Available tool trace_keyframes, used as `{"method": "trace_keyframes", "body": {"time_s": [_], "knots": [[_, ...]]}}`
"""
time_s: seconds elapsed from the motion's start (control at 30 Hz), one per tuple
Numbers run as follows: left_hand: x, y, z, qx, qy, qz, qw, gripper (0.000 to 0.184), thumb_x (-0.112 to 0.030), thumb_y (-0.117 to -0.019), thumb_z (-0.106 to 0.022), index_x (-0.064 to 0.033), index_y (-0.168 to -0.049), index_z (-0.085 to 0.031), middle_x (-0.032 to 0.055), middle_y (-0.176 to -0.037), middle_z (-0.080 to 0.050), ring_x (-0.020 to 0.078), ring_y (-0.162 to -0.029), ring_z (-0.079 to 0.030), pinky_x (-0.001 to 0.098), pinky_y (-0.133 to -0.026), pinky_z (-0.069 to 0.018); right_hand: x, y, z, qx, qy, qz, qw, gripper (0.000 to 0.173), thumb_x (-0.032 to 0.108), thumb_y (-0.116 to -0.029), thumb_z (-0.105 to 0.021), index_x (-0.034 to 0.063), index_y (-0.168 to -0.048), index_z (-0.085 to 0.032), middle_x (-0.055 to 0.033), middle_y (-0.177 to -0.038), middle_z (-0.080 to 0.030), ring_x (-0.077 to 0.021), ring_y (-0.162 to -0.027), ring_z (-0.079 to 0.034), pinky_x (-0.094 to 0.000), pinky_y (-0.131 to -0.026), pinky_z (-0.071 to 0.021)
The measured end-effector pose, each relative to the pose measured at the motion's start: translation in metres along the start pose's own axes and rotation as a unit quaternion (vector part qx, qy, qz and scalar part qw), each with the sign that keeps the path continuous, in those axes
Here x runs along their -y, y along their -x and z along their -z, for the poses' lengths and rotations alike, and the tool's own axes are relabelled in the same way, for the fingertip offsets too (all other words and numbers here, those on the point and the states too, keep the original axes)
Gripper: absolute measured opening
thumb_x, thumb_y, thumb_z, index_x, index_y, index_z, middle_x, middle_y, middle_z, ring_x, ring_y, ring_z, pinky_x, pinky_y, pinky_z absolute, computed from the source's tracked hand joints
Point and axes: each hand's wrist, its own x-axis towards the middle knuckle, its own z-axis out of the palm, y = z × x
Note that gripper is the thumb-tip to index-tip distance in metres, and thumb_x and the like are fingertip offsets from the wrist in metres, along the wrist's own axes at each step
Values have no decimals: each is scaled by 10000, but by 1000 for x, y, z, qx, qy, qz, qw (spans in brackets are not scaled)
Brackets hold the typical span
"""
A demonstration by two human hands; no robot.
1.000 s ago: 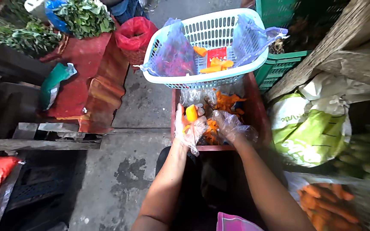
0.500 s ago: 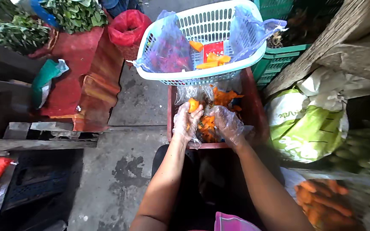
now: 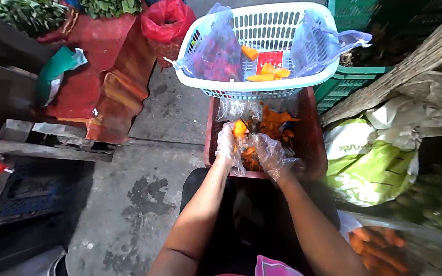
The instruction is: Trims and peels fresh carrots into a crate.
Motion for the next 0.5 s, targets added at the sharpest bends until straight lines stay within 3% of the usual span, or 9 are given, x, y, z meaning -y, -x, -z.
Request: {"method": "trace_keyframes", "body": {"time_s": [0.1, 0.2, 0.27, 0.33, 0.43, 0.5], "knots": [[-3, 5, 4, 67, 1, -18, 998, 340, -277, -1064, -357, -201, -1295, -595, -5, -894, -638, 71, -645, -565, 218, -554, -477, 1, -1, 3, 6, -16, -12, 1000, 381, 295, -1112, -451, 19, -1251, -673, -191, -1164, -708, -316, -1105, -672, -547, -1005, -500], [-3, 4, 3, 93, 73, 9, 993, 307, -277, -1040, -341, -208, -1198, -595, -13, -847, -623, 72, -619, -564, 218, -534, -484, 2, 0, 4, -16, -38, -6, 999, 380, 290, -1111, -454, 2, -1208, -682, -187, -1112, -713, -301, -1055, -676, -533, -971, -509], [-3, 3, 3, 87, 87, 25, 992, 334, -388, -1072, -325, -206, -1098, -603, -22, -796, -605, 65, -578, -539, 206, -506, -466, 0, 0, 3, -29, -43, -1, 999, 371, 302, -1108, -461, 18, -1181, -688, -175, -1062, -714, -284, -998, -684, -523, -920, -530], [-2, 5, 5, 70, 54, 30, 996, 373, -437, -1087, -305, -207, -1091, -598, -31, -795, -588, 62, -581, -522, 205, -512, -452, -2, 2, 3, -35, -57, -10, 998, 374, 319, -1103, -468, 26, -1245, -652, -188, -1046, -702, -295, -952, -683, -524, -867, -541], [-3, 14, 10, 84, -14, 11, 996, 336, -354, -1101, -329, -211, -1295, -563, -16, -879, -599, 72, -649, -547, 229, -569, -483, 1, 15, 14, -16, -87, -23, 996, 395, 274, -1100, -480, 53, -1421, -541, -191, -1118, -686, -269, -936, -679, -477, -852, -563], [0, 28, 15, 100, -71, 6, 992, 349, -268, -1099, -344, -197, -1397, -512, 10, -946, -600, 84, -683, -552, 244, -596, -486, 3, 39, 15, -34, -94, -16, 995, 359, 216, -1082, -476, 71, -1396, -571, -128, -976, -681, -193, -754, -632, -404, -705, -547]]}}
